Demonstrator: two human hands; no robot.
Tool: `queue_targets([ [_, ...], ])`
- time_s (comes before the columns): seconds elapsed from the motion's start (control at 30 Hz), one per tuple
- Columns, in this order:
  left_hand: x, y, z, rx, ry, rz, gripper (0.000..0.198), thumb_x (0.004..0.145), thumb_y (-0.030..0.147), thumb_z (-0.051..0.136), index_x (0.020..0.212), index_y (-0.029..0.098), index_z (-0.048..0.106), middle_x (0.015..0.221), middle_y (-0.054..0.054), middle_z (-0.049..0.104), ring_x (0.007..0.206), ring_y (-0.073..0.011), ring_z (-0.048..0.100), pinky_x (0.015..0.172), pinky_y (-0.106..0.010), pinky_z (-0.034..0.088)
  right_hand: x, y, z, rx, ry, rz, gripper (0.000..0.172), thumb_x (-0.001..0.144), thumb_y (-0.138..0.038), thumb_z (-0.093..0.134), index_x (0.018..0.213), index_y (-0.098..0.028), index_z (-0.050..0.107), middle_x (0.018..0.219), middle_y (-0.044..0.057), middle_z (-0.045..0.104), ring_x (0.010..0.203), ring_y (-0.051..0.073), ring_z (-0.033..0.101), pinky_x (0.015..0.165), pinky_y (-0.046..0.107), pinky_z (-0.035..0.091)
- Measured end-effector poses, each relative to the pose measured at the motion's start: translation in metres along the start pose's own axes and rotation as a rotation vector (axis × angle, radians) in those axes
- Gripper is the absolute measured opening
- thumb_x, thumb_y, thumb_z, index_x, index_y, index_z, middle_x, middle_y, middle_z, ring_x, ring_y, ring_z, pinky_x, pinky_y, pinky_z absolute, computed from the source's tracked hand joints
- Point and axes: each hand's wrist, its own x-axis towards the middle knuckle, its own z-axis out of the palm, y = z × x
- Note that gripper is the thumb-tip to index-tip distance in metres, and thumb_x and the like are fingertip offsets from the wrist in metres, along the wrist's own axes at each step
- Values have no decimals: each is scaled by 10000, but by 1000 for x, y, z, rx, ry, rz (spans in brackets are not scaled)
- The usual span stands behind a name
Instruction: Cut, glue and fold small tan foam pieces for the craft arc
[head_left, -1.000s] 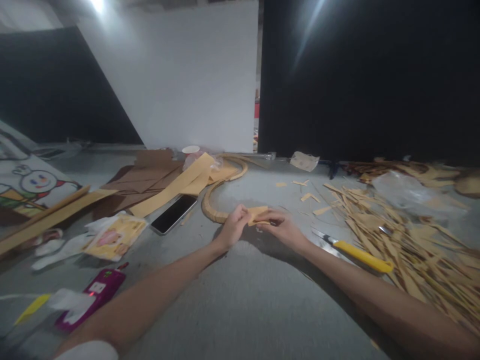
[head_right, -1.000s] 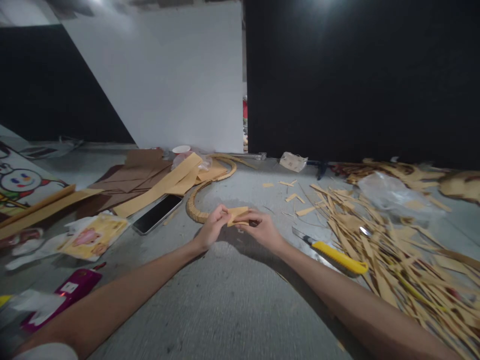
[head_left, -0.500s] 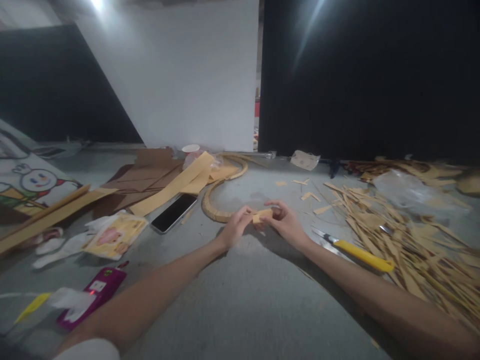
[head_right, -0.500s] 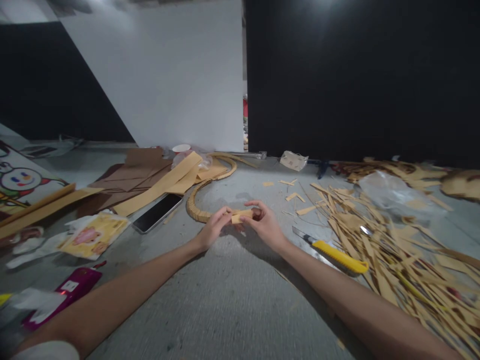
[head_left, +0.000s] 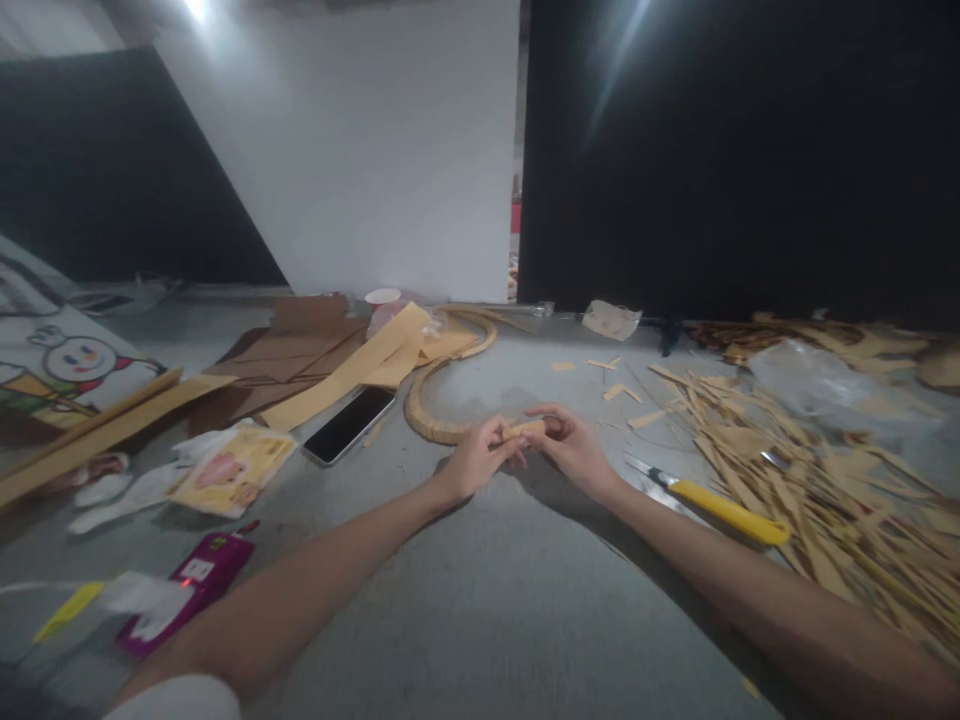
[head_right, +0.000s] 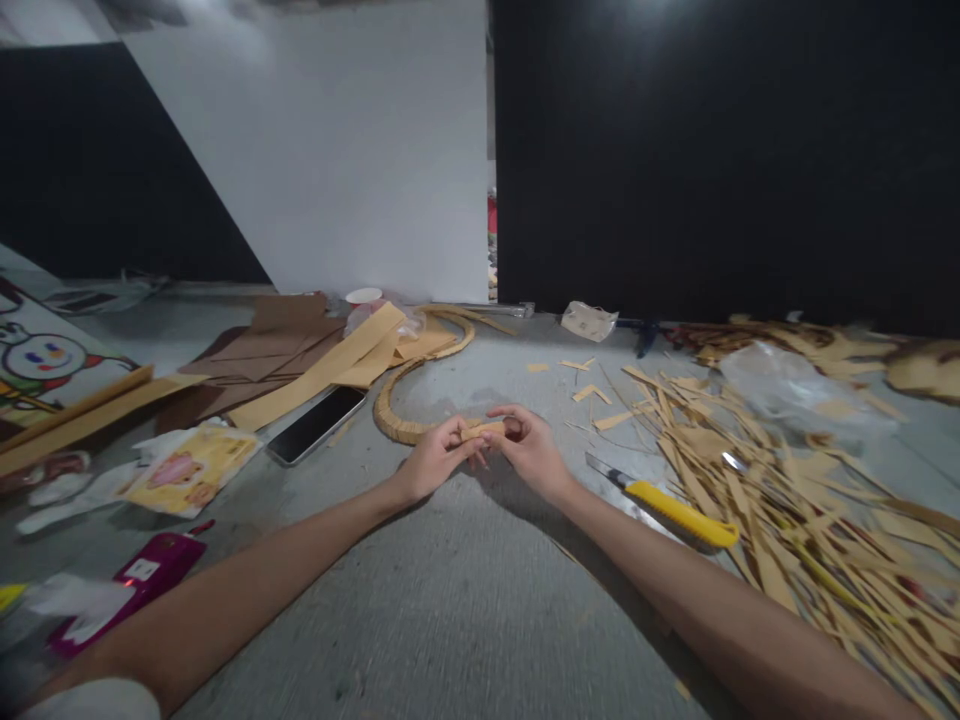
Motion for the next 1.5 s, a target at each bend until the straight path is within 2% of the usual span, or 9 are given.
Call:
queue_targets([
  [0.23,2,-8,-1,-23,-14,-6,541,955,730,669,865,225,500,730,-47,766,647,-183,716,647,-282,520,-1,0,-1,-53,-21,1,473,859,-575,831,1155,-234,695,836,27,781,744,193,722,690,311,544],
  [0.47,2,-12,-2,10,-9,-16,530,993,734,607,896,220,528,744,-63,781,671,-196,727,673,-291,515,-3,-4,2,-107,55,9,497,822,-620,845,1108,-229,734,835,44,785,744,199,715,716,328,567],
  [0.57,2,-11,-2,-9,4,-17,539,985,745,609,887,222,525,754,-62,782,673,-195,727,680,-293,515,-2,-8,2,-159,53,29,504,805,-678,828,951,-200,768,818,74,779,710,202,694,665,322,547],
  [0.67,2,-8,-2,-17,10,-12,528,994,731,608,889,220,526,753,-58,781,664,-188,713,676,-290,508,-2,-11,1,-229,53,51,545,813,-731,786,767,-189,748,698,67,725,618,186,635,578,303,492],
  [0.77,2,-8,-2,-1,1,-9,524,1004,725,593,905,212,553,754,-61,780,654,-185,706,671,-291,511,-2,-10,1,-270,92,53,563,818,-745,769,700,-197,721,649,59,701,572,173,599,534,290,451],
  [1.03,2,-11,-3,33,-21,-37,590,990,716,620,1122,147,704,870,-103,804,712,-202,729,704,-307,546,-5,-10,1,-309,122,36,563,826,-735,764,696,-188,725,623,61,683,560,179,596,512,289,421],
  [1.23,2,-9,-2,144,21,-44,603,1002,737,567,974,155,722,764,-75,765,621,-178,664,626,-287,479,-7,-10,2,-368,175,-40,448,881,-640,748,796,-203,797,681,58,726,609,191,623,580,301,458],
  [1.33,2,-9,-1,172,60,-39,611,1004,749,539,905,167,697,699,-53,723,575,-163,611,586,-279,438,-6,-8,2,-380,146,-37,457,893,-643,738,776,-202,772,674,47,708,609,182,608,583,295,450],
  [1.5,1,-9,-2,195,71,-28,561,1008,716,550,848,189,653,655,-23,675,564,-153,582,554,-264,394,-4,-7,3,-323,-30,-2,463,875,-651,766,806,-194,765,764,60,742,675,188,632,630,297,482],
])
